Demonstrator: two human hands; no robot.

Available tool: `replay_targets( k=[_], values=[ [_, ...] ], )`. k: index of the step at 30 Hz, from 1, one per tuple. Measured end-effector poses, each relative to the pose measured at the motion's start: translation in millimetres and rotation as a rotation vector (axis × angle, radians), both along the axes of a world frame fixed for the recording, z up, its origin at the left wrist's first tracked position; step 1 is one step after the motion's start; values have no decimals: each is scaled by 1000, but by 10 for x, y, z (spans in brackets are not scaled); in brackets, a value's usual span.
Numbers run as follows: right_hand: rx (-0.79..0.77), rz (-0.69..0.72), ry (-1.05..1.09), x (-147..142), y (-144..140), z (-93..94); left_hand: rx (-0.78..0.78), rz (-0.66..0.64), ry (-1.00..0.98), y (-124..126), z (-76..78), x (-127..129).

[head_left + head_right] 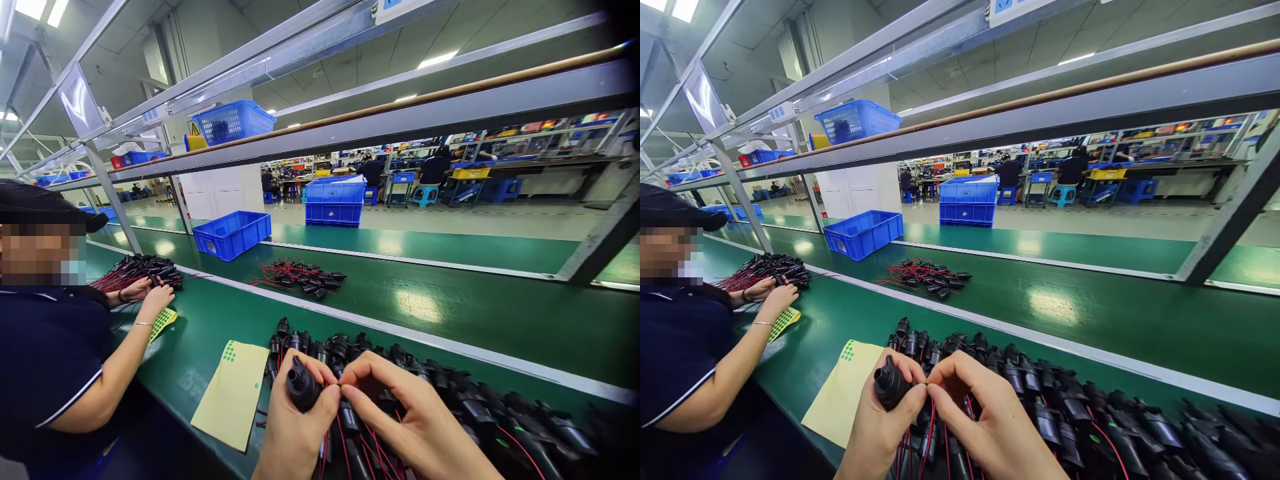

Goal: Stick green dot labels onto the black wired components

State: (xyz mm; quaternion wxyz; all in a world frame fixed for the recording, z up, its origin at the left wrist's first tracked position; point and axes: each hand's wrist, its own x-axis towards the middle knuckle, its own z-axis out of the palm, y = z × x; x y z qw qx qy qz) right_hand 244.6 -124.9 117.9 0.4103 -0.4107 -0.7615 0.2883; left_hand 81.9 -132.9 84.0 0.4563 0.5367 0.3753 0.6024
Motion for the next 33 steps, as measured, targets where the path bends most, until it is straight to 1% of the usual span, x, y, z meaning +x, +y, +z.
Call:
replay_targets(
  k=[3, 5, 10, 18, 23, 25, 28, 31, 33],
  values=[
    [93, -91, 22, -17, -49, -17, -5, 25, 17, 9, 11, -18],
    [120, -134, 46, -12, -65, -10, -4, 41, 30, 15, 24, -37],
    [118, -72, 8, 33, -58, 18, 5, 17, 48, 2, 44, -52],
    [129, -64, -27, 17, -57, -9, -2, -41, -6, -23, 39, -17],
    [110, -88, -29, 50, -56, 57, 15, -80, 136, 17, 68, -72],
    [69, -63, -13, 77, -60, 88, -1, -125, 182, 44, 71, -94],
    [-29, 23, -12, 101, -73, 124, -55, -235, 218, 72, 70, -101],
    [-108, 88, -33, 97, -90, 142, -46, -322, 234, 83, 66, -83],
    [-119, 102, -65, 94, -100, 142, -33, -367, 239, 85, 55, -69]
  ],
)
